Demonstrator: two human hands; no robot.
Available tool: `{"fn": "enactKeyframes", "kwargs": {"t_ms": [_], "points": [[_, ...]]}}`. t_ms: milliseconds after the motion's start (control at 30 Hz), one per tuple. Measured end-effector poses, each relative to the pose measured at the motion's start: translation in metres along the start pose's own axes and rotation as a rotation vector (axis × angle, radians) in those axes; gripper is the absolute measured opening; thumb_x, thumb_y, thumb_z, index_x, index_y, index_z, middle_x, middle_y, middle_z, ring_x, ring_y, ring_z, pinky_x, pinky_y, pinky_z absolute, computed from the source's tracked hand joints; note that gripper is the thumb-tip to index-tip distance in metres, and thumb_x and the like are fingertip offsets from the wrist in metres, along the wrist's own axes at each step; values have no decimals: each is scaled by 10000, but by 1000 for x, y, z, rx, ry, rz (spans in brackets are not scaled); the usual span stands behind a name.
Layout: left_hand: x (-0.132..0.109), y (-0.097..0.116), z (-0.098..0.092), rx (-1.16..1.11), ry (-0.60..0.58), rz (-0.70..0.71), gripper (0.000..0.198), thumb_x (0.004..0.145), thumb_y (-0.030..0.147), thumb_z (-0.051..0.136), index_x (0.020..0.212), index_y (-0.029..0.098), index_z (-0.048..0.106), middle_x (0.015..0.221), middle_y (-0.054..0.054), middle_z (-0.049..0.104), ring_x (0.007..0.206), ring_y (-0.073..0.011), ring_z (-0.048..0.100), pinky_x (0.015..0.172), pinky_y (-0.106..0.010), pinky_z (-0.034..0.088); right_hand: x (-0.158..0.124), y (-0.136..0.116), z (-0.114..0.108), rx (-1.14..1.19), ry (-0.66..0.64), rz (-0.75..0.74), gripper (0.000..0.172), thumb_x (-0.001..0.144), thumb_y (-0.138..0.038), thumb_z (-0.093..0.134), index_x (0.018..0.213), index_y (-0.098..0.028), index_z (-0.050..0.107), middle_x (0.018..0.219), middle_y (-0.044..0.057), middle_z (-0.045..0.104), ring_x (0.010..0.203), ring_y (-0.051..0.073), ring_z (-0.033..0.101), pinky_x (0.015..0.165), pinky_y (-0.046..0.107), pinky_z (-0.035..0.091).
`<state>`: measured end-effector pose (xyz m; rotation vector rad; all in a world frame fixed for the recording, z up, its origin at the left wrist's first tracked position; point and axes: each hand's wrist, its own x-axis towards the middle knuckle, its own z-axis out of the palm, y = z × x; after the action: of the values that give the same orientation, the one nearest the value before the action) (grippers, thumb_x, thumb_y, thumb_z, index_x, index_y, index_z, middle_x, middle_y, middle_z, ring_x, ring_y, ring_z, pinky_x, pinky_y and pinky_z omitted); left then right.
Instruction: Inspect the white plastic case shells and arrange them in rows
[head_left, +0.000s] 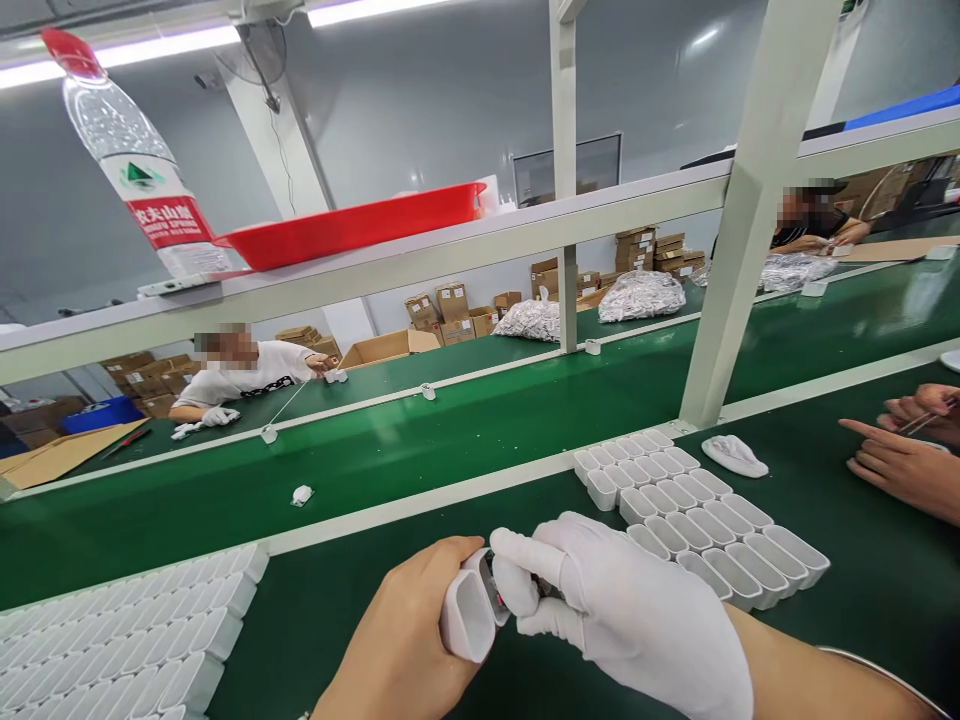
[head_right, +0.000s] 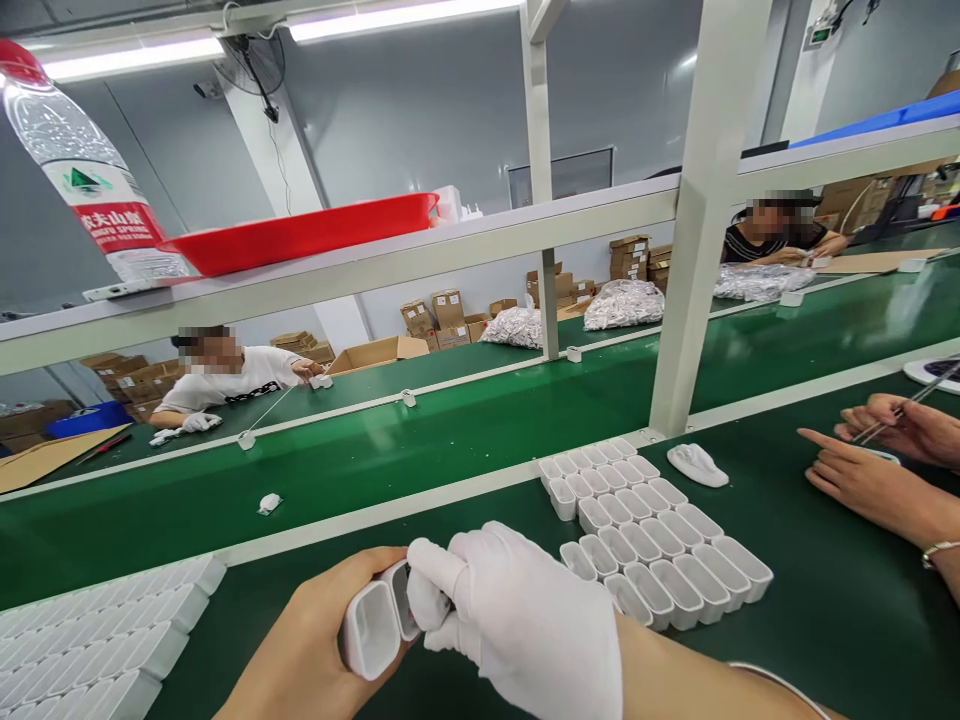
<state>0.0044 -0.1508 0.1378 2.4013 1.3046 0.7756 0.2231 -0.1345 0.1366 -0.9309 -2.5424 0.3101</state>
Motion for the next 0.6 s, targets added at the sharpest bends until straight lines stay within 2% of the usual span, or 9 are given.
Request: {"fn": "enactKeyframes", "kwargs": {"t_ms": [100, 200, 300, 367, 400, 467, 533, 600], "points": [[1, 0, 1, -24, -18, -26, 380, 823, 201, 671, 1196, 279, 671, 1110, -8, 778, 916, -217, 756, 688, -247, 589, 0, 3, 3, 37, -8, -12, 152, 876, -241, 731, 945, -230, 596, 836, -6, 637, 719, 164, 559, 648, 281, 444], [2, 2, 1, -76, -3, -64, 358, 816, 222, 689, 1166, 299, 698, 1077, -1, 787, 887, -226, 757, 630, -243, 572, -1, 6, -2, 190, -10, -56, 391, 820, -343, 808, 1147, -214, 637, 941, 19, 657, 773, 157, 582, 716, 260, 496], [4, 7, 1, -147, 17, -91, 323, 798, 276, 729, 1119, 307, 723, 1038, -4, 795, 847, -233, 756, 613, -249, 566, 0, 6, -11, 334, -22, -32, 270, 997, -373, 566, 1172, -220, 701, 875, 24, 626, 734, 145, 561, 730, 257, 495], [4, 10, 1, -174, 38, -118, 314, 774, 309, 757, 1086, 299, 735, 993, -9, 800, 801, -230, 752, 638, -265, 576, 2, 5, -14, 458, -10, 38, 345, 1044, -372, 450, 1157, -229, 743, 851, 28, 606, 756, 144, 564, 772, 263, 496], [4, 12, 1, -178, 52, -127, 311, 764, 308, 760, 1074, 296, 739, 970, -9, 801, 775, -227, 749, 659, -276, 581, 4, 4, -15, 525, -4, 84, 353, 1034, -394, 470, 1203, -235, 736, 862, 29, 604, 783, 148, 569, 792, 267, 500], [4, 15, 0, -172, 85, -132, 298, 753, 298, 755, 1051, 295, 744, 942, -6, 802, 744, -223, 743, 690, -293, 584, 7, 4, -16, 650, -20, 186, 431, 970, -434, 591, 1360, -261, 652, 895, 24, 604, 813, 155, 569, 787, 273, 513], [2, 18, 0, -153, 113, -134, 304, 731, 297, 765, 1035, 308, 746, 933, 7, 801, 732, -222, 739, 698, -302, 580, 9, 5, -15, 745, -57, 248, 665, 883, -461, 708, 1495, -294, 508, 923, 16, 600, 807, 157, 562, 754, 278, 519], [0, 20, 1, -140, 137, -143, 318, 707, 299, 784, 1022, 316, 745, 912, 20, 801, 720, -223, 734, 701, -308, 579, 11, 8, -12, 831, -107, 267, 850, 823, -481, 769, 1562, -303, 390, 960, 16, 600, 826, 156, 569, 782, 288, 521]]}}
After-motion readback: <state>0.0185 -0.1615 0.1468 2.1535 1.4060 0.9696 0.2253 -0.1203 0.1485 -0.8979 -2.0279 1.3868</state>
